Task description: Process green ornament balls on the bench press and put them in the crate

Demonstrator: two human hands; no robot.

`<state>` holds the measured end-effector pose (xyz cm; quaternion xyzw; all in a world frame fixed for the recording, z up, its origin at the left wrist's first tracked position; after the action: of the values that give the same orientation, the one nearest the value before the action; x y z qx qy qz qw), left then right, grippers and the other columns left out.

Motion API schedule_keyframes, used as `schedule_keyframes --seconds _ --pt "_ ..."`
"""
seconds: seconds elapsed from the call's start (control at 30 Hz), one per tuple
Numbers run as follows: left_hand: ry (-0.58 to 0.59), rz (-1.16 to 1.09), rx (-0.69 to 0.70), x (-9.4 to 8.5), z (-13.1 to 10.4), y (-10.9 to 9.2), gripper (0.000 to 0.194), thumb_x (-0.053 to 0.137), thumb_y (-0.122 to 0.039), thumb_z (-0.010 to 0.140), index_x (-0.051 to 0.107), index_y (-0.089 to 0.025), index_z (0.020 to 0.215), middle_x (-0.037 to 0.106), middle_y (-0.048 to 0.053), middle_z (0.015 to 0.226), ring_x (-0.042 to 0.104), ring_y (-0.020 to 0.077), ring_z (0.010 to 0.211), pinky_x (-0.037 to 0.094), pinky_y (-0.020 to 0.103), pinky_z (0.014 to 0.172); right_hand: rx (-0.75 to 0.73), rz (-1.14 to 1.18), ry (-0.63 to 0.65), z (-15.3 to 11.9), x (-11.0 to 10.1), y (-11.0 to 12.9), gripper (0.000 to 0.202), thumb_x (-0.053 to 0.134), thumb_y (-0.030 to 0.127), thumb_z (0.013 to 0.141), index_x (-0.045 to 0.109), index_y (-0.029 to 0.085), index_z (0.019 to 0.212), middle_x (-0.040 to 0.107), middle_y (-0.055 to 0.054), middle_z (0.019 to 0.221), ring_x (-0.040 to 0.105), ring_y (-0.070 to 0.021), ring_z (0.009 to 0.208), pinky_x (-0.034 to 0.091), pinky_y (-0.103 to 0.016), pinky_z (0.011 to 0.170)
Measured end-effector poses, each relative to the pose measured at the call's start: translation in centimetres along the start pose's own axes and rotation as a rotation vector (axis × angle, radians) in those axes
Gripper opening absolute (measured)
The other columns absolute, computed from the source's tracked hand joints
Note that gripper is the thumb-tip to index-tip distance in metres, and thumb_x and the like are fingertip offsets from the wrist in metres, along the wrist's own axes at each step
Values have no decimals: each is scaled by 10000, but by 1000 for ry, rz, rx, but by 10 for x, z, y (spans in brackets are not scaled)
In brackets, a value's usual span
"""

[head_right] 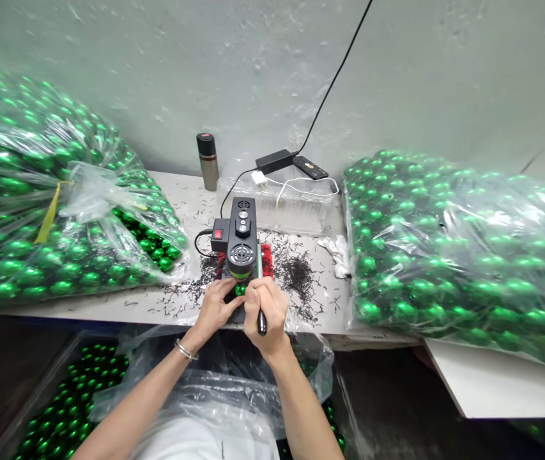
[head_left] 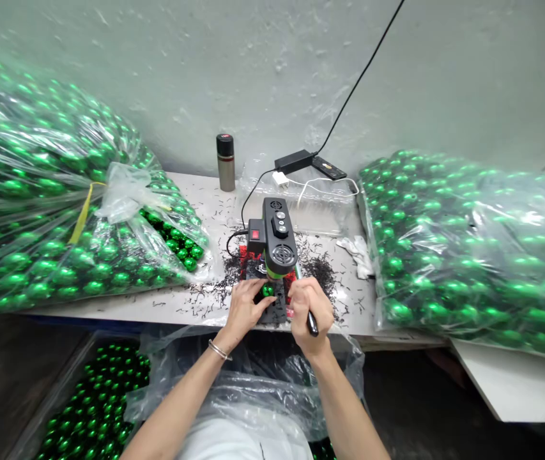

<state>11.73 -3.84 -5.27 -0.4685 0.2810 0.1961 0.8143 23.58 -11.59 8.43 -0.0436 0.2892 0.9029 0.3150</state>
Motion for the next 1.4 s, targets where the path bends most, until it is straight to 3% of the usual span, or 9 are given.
schedule_keyframes --seconds 0.27,0.53,0.8,1.13,1.4 --pt "-26 -44 39 2 -2 3 315 700 -397 850 699 -193 1091 731 93 1039 639 254 965 460 432 907 9 1 9 -17 4 -9 248 412 71 915 443 213 713 503 2 696 517 -124 659 433 -267 584" --pt "-6 -62 -10 3 -3 1 269 673 -340 871 687 -206 1105 718 90 1055 619 257 1003 452 433 931 -85 -62 9 -38 11 -19 234 367 163 949 457 215 740 524 -5 734 511 -135 646 473 -328 660" --pt "7 -143 -47 5 -5 8 302 678 -350 866 683 -213 1135 704 91 1053 599 260 1026 448 441 952 -40 -25 29 -21 5 -11 230 404 112 919 455 213 719 521 -11 723 501 -133 645 439 -293 602" --pt "114 -429 -230 2 -3 42 406 604 -380 889 647 -206 1253 683 83 1086 633 217 1023 491 365 934 21 13 30 1 -1 0 277 417 51 904 430 213 679 478 11 637 503 -130 658 400 -272 582" --pt "102 -320 -184 1 0 33 349 638 -352 873 679 -236 1199 707 65 1032 632 221 995 474 390 941 35 5 15 1 0 -1 288 407 84 916 450 212 662 489 2 647 497 -131 642 400 -278 577"
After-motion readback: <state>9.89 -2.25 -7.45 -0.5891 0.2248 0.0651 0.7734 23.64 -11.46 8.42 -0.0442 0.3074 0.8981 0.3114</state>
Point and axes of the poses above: each hand's wrist, its own z-axis towards the middle knuckle, its own x-axis out of the palm, y = z × x, the point moved 7 cm from there along z, towards the middle knuckle
